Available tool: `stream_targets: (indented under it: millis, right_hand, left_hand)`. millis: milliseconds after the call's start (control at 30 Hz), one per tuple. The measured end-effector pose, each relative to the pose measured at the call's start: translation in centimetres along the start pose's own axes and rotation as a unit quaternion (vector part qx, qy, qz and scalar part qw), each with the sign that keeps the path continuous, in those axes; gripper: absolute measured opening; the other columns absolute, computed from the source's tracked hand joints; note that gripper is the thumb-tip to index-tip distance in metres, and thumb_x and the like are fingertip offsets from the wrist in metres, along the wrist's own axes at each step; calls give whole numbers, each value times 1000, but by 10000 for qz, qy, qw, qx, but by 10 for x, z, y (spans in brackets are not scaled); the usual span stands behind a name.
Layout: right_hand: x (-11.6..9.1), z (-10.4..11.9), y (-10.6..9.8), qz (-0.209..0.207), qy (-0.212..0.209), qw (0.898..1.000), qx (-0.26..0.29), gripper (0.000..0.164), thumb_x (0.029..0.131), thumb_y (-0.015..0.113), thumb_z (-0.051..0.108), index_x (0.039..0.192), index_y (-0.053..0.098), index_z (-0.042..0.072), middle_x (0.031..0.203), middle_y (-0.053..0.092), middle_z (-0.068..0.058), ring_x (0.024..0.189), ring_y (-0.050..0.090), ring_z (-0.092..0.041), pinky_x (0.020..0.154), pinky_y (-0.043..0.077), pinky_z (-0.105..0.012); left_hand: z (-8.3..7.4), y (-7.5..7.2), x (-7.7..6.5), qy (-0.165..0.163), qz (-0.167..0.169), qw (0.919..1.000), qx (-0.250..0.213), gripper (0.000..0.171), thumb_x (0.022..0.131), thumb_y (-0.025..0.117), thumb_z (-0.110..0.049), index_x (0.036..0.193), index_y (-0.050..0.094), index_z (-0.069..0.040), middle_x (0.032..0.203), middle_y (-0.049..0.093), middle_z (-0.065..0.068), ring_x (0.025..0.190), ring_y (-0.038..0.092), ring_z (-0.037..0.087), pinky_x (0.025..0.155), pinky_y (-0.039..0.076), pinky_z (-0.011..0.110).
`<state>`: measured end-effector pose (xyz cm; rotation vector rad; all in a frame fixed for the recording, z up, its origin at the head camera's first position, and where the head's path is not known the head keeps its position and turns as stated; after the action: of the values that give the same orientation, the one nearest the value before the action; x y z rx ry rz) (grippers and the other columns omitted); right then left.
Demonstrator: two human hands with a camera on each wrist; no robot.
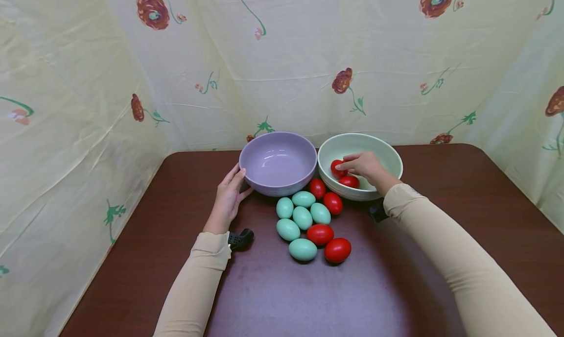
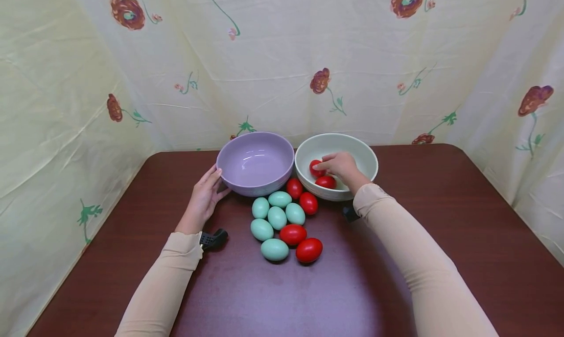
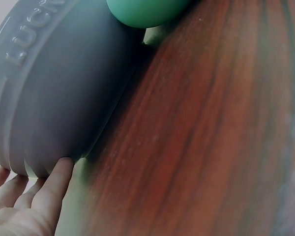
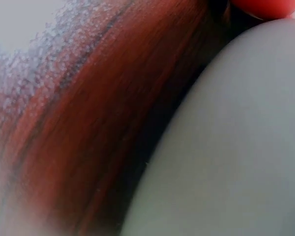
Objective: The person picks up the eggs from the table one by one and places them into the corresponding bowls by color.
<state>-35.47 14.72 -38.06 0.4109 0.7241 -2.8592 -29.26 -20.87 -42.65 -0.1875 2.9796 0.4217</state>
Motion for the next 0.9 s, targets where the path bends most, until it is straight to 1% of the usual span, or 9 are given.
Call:
stream_targets:
  millis: [67,167,233,300,400,500,633,733,900]
  right_hand:
    - [-3,3,-4,-90,-140,9998,50,54,94,69,21,141,53,-2,145,54,-20,108,62,-17,106,49,-34]
    - [-10,12,-11,-245,-458,9986,120,51,93,69,21,137,57,-1,139,59,-19,107,63,-14,106,49,-38]
    - [-16,17,-14,-262,-672,9973,123,50,93,70,24,135,59,0,135,62,-18,104,65,-12,107,48,-39]
    - [-25,21,-14,-196,-823,9964,71,49,94,69,27,135,61,2,132,66,-13,105,64,-11,108,47,-41]
    - [-39,24,-13,-59,-966,9953,83,51,93,70,32,135,61,5,129,69,-7,116,63,-19,111,45,-43]
    - [-54,25,-12,-37,-1032,9946,-83,56,89,73,40,135,63,10,128,69,-6,128,56,-24,111,44,-42]
    - [-72,26,-10,45,-1070,9939,-246,60,86,75,46,134,64,12,133,66,-9,136,47,-23,104,41,-36]
    - [-82,24,-9,156,-1013,9946,-155,58,87,74,45,134,64,13,135,65,-9,137,45,-22,98,44,-30]
    - [-95,18,-6,226,-1059,9941,-4,54,86,77,43,131,67,15,126,70,-3,133,44,-18,86,46,-17]
  left_hand:
    - [0,1,0,16,27,10000,-16,59,101,59,-33,155,37,-21,160,37,-1,147,38,14,112,42,51]
    - [0,1,1,61,45,10000,-26,59,101,59,-33,155,37,-21,160,38,-1,147,37,14,112,42,51]
    - [0,1,1,78,20,10000,-22,59,100,59,-33,154,38,-21,159,39,-2,147,37,13,112,42,51]
    - [0,0,1,63,12,10000,-5,60,100,60,-34,154,38,-21,160,38,-2,147,37,13,112,42,51]
    - [-1,-1,1,48,6,10000,23,60,100,60,-35,154,38,-21,160,38,-2,147,37,13,112,42,51]
    - [-2,-1,1,62,47,10000,54,61,100,60,-35,155,37,-21,160,37,-2,148,36,13,112,42,51]
    - [-2,-1,1,76,56,9999,34,61,100,60,-35,155,37,-21,160,37,-2,148,36,13,112,42,51]
    - [-1,-1,1,65,54,10000,5,61,100,60,-35,154,37,-21,160,37,-2,147,37,13,112,42,51]
    - [0,-2,2,51,45,10000,-15,60,100,59,-34,155,37,-21,160,37,-2,147,36,13,112,42,51]
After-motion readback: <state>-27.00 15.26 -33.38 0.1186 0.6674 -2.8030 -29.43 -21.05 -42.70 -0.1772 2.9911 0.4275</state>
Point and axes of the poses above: each hand's wrist, its own x-axis towards the middle knuckle, its own y-axis out of the palm, z = x × y, the point moved 5 cm from there along x, towards the middle knuckle
